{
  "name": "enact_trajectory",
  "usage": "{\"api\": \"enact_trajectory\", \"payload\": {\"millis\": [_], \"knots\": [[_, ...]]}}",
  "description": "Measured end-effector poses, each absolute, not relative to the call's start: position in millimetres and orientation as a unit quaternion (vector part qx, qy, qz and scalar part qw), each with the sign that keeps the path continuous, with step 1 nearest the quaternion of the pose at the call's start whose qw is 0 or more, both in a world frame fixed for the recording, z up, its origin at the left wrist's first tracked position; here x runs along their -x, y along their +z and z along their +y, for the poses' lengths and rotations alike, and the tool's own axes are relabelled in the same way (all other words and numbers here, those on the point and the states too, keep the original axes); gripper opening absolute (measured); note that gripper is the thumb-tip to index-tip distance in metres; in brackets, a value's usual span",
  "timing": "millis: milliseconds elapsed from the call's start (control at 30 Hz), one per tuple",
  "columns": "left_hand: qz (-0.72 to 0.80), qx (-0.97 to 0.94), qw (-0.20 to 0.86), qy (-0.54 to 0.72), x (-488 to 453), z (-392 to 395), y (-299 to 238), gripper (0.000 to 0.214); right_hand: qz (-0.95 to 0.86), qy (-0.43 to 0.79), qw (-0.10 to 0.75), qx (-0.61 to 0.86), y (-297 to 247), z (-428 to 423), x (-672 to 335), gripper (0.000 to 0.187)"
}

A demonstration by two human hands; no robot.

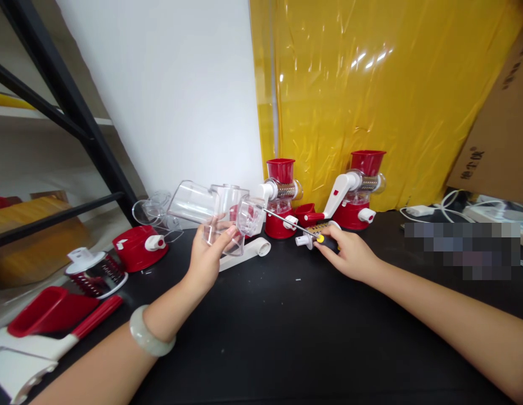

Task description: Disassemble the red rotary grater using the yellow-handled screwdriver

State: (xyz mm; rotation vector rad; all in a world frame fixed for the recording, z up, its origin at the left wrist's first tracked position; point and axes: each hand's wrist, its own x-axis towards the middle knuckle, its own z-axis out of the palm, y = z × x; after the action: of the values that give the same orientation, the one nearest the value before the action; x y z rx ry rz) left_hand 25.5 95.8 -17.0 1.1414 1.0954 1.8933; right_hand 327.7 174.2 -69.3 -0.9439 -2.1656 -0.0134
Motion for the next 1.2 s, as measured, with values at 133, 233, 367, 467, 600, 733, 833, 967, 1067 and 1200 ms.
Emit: {"api": "enact_trajectory", "payload": {"millis": [133, 233, 367, 467, 600, 733, 833, 967, 1067, 1200], "knots": [[0.415, -0.436, 0.336, 0.724, -24, 96, -19, 0.065, -0.846, -0.029, 0.368, 0.385, -67, 173, -328, 0.019], [0.414, -0.435, 0.340, 0.724, -25, 96, -18, 0.066, -0.845, -0.042, 0.365, 0.388, -66, 172, -329, 0.020], [0.417, -0.436, 0.342, 0.720, -25, 95, -17, 0.065, -0.843, -0.073, 0.359, 0.394, -64, 172, -329, 0.020], [0.422, -0.439, 0.338, 0.718, -25, 95, -16, 0.067, -0.837, -0.120, 0.345, 0.408, -62, 172, -330, 0.020], [0.431, -0.445, 0.322, 0.716, -23, 95, -16, 0.071, -0.827, -0.173, 0.325, 0.426, -60, 169, -329, 0.018], [0.425, -0.442, 0.322, 0.721, -22, 94, -15, 0.070, -0.822, -0.198, 0.345, 0.409, -57, 162, -327, 0.028], [0.425, -0.445, 0.319, 0.721, -20, 94, -14, 0.068, -0.830, -0.209, 0.358, 0.374, -56, 159, -326, 0.032], [0.435, -0.448, 0.307, 0.718, -18, 95, -11, 0.068, -0.824, -0.244, 0.359, 0.364, -55, 159, -324, 0.032], [0.431, -0.452, 0.306, 0.719, -18, 95, -9, 0.072, -0.815, -0.262, 0.350, 0.380, -56, 160, -324, 0.033], [0.430, -0.456, 0.310, 0.714, -18, 94, -9, 0.073, -0.810, -0.257, 0.366, 0.379, -58, 164, -328, 0.030]]}}
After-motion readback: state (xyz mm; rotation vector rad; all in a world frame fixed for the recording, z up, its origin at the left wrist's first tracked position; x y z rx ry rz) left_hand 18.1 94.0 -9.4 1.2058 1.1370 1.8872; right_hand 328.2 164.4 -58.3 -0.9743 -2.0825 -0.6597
